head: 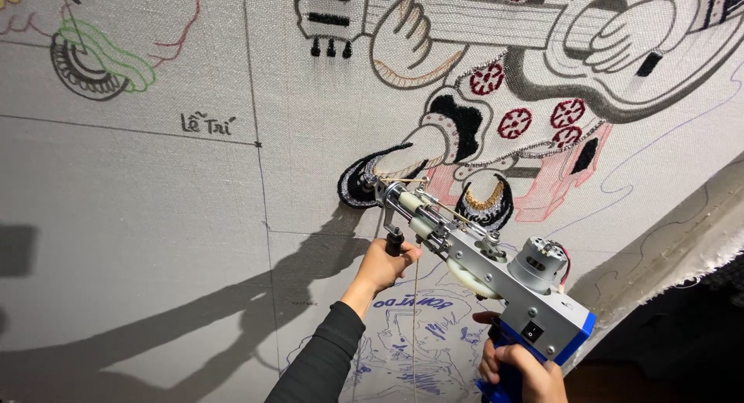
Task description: The person uses a tufting gun to create a rug on a vertical canvas frame.
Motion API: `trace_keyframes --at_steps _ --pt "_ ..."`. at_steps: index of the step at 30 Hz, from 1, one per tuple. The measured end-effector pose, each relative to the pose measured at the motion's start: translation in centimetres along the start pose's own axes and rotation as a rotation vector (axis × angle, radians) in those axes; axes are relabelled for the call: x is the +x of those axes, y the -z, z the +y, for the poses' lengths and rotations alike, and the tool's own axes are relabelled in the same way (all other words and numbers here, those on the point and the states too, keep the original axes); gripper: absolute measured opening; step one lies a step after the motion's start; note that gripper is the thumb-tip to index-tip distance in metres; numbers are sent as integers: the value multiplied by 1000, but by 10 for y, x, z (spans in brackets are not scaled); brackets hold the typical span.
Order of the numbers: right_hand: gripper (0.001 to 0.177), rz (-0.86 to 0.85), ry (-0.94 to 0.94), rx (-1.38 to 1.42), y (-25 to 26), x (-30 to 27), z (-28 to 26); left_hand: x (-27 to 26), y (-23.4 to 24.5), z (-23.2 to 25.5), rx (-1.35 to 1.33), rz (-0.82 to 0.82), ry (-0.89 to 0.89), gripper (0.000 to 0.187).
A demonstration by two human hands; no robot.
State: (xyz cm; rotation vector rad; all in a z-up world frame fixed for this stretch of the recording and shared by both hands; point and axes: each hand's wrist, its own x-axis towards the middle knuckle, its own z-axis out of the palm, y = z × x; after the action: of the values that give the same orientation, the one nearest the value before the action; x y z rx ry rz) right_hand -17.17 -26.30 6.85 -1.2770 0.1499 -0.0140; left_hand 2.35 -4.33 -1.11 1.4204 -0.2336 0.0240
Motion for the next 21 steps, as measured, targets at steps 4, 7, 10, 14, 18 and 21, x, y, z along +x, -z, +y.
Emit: trace_keyframes --at_steps 4,7,10,14,18,21 --pt "62 11 -24 10 5 2 2 -3 -1 5 16 2 15 22" --pt "62 28 -43 8 10 3 5 -3 -2 2 45 9 21 23" --pt "62 46 -38 5 12 4 6 -2 -4 0 70 19 17 24" --pt "62 -20 2 1 8 4 2 -6 -4 7 44 12 24 26" --pt "64 -55 7 -14 6 9 1 -6 -4 16 16 -4 1 29" --pt "61 -58 30 -23 -1 9 -2 -6 -2 23 -1 5 0 31"
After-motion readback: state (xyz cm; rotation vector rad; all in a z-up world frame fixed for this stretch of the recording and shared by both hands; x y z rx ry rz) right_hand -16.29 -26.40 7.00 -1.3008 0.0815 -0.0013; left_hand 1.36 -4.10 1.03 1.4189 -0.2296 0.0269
